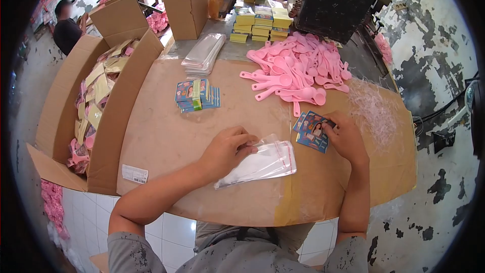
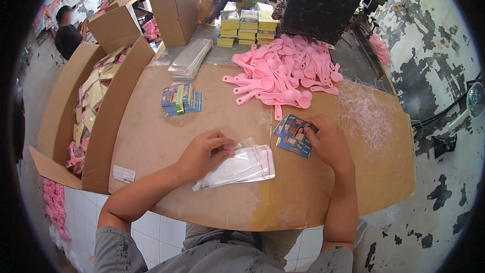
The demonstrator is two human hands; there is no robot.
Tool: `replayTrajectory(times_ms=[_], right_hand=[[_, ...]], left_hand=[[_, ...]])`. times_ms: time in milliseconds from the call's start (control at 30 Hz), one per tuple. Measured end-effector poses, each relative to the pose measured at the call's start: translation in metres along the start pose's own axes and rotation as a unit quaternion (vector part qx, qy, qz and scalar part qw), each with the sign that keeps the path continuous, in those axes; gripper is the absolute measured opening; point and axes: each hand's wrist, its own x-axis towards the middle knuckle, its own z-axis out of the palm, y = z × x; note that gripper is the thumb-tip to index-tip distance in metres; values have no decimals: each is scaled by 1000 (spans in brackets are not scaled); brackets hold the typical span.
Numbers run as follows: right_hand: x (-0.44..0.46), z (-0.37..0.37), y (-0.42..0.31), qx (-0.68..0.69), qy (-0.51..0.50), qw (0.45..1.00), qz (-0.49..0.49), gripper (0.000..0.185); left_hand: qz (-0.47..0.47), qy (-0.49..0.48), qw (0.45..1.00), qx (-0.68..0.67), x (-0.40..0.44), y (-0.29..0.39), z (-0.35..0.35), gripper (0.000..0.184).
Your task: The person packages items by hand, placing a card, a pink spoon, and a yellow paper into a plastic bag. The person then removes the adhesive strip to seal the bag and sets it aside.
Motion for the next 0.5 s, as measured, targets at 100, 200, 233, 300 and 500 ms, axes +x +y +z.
replayTrajectory(times_ms=[100,200,233,300,500], right_hand=[[4,-6,-10,28,9,1000,2,18],[1,-7,-30,211,-37,976,27,16],[-4,4,-30,313,-44,949,2,15],[-8,15,-41,399,-74,911,-70,14],[-8,35,-69,319,-156,910,-215,16]], left_hand=[[2,3,1000,-14,0,1,-1,24],[-65,-2,996,-67,1,13,-5,22],[-88,-5,993,-84,2,16,-6,21],[-119,-6,985,-123,2,18,-7,21],[-77,-13,995,-60,0,9,-6,19]])
